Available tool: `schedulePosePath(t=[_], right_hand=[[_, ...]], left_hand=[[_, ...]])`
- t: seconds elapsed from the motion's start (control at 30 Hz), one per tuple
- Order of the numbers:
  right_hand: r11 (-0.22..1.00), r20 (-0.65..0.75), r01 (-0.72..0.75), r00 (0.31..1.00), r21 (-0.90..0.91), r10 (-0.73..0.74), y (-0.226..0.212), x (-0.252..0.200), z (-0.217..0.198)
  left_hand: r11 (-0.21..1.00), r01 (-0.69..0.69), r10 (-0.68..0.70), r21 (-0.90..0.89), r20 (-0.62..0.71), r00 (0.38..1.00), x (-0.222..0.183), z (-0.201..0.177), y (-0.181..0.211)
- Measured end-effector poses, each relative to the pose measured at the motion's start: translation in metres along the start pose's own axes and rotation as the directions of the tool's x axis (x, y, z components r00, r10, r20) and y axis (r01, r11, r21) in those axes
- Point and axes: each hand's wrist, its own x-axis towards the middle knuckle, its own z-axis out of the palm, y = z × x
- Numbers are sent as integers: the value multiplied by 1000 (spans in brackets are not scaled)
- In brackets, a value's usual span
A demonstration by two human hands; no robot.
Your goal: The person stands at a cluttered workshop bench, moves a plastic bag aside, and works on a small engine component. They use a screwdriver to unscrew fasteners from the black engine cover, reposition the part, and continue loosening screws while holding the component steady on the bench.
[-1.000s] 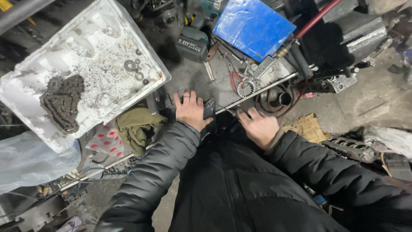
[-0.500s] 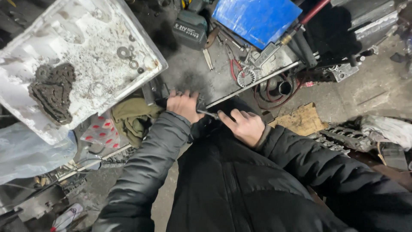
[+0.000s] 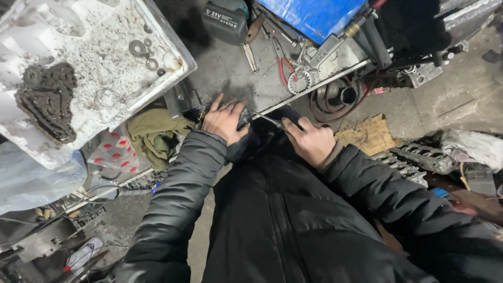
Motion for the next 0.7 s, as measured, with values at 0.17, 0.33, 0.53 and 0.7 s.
schedulePosePath(t=[0.17,0.33,0.53,0.7], right_hand=[[998,-79,37,996,41,-33,0,-4,9],[998,-66,20,998,52,-16,2,-3,10],[998,-66,10,998,58,-6,2,-2,4],[998,-59,20,998,58,-16,0,-1,0]], left_hand=[[997,-14,9,-79,-58,998,1,-4,5],[997,34,-41,-76,-99,994,0,-4,11],[993,27,-41,-116,-122,992,1,-22,24],[992,37,-52,-119,-127,991,1,-23,22]])
